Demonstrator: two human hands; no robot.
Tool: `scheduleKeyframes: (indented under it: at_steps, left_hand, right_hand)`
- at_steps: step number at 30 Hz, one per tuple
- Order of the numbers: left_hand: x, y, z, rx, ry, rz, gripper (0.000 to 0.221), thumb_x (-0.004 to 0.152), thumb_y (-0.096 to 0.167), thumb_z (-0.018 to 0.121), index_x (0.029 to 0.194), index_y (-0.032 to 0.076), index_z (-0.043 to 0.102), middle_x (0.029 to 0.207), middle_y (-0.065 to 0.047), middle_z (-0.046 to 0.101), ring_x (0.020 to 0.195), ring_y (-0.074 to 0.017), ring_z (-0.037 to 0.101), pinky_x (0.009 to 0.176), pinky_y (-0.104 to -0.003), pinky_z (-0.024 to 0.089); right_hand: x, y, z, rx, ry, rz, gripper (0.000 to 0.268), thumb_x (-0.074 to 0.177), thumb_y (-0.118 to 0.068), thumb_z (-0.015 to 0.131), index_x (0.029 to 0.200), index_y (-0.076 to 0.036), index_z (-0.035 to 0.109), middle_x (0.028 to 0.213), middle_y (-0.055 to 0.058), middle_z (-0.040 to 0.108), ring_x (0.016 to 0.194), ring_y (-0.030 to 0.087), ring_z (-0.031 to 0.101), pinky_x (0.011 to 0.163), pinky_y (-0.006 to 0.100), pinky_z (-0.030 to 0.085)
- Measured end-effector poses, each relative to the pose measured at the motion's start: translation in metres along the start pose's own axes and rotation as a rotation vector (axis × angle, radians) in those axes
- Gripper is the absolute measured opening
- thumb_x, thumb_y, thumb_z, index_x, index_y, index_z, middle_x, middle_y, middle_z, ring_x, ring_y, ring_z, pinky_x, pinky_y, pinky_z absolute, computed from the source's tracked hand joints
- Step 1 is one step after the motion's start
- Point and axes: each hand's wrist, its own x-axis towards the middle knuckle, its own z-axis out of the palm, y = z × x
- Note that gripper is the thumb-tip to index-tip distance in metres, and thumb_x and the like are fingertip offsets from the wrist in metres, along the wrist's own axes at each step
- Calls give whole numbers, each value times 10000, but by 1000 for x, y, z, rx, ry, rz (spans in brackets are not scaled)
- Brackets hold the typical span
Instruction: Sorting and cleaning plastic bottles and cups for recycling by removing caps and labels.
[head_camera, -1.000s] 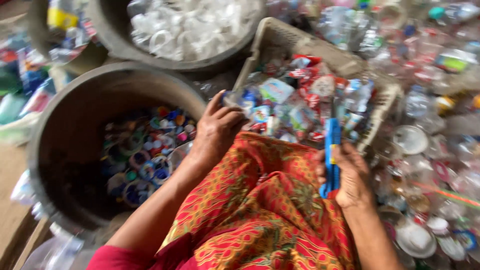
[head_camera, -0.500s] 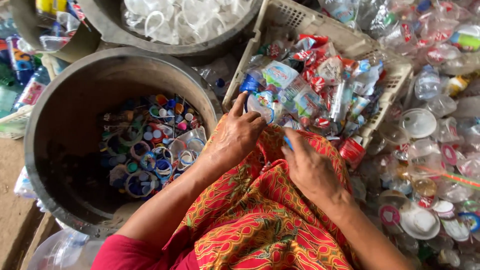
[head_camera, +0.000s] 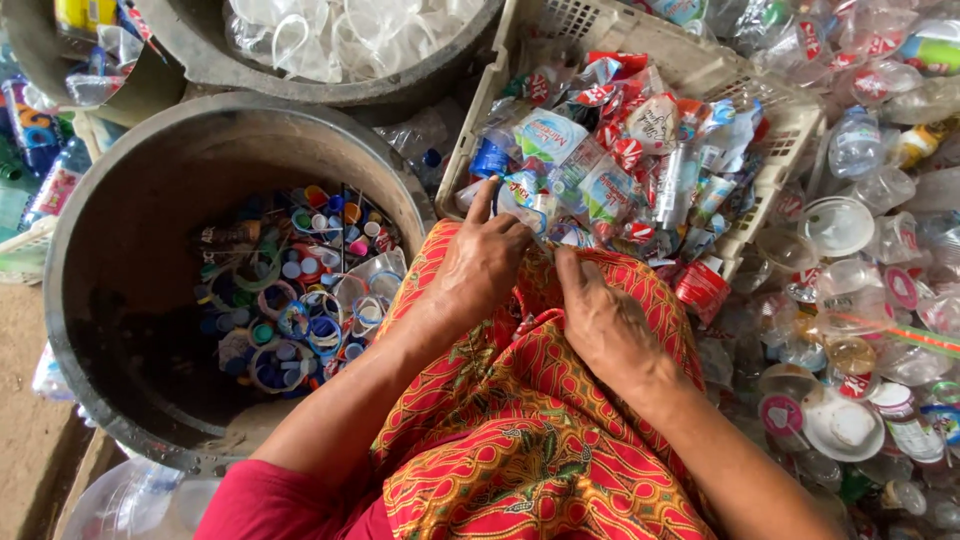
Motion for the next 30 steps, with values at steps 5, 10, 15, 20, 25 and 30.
scheduleKeyframes:
  at_steps: [5, 10, 15, 20, 25, 30]
  left_hand:
    - [3, 4, -6, -50, 22, -51, 122, 936, -8, 613, 852, -13, 702, 711, -111, 678, 727, -242, 718, 1209, -619, 341]
    - [-8, -3, 3, -46, 39, -30, 114, 960, 7, 623, 894, -30, 707, 740, -120, 683, 739, -246, 712, 1182, -643, 366]
    - [-9, 23, -5, -95, -62, -107, 96, 975, 47, 649, 974, 23, 743, 842, -91, 755, 930, -270, 750, 1244, -605, 338]
    - [-2, 14, -27, -118, -11, -120, 96, 985, 114, 663, 973, 18, 667, 980, -137, 714, 1045, -353, 702, 1204, -616, 365]
    - [-1, 16, -35, -291, 24, -173, 133, 842, 82, 772, 954, 52, 706, 1198, -195, 701, 1259, -506, 578, 1148, -654, 403]
    - [-4, 23, -80, -358, 94, -222, 102, 846, 107, 757, 935, 94, 710, 1409, -186, 610, 1363, -533, 496, 1139, -625, 436]
  right_hand:
    - [13, -1, 6, -196, -27, -26, 505, 971, 15, 507, 1460, -75, 419, 774, 38, 545, 532, 110, 595, 505, 268, 616]
    - [28, -9, -2, 119, -95, 73, 494, 986, 78, 432, 1463, -46, 401, 828, 86, 602, 599, 183, 666, 551, 353, 637]
    - [27, 19, 0, 203, -63, 168, 461, 1023, 66, 428, 1469, -44, 392, 989, 232, 675, 736, 288, 732, 654, 428, 653]
    - [11, 15, -44, 487, -123, 184, 555, 1092, -205, 432, 1608, -75, 273, 1529, 301, 437, 1314, 455, 533, 1095, 606, 444]
    - [-11, 25, -36, 1100, 9, 164, 530, 1083, -258, 366, 1596, -125, 358, 864, 118, 664, 577, 86, 549, 462, 189, 476]
    - [5, 22, -23, 1561, 42, 248, 506, 1040, -285, 461, 1505, -85, 471, 947, 157, 698, 570, 118, 601, 427, 218, 501]
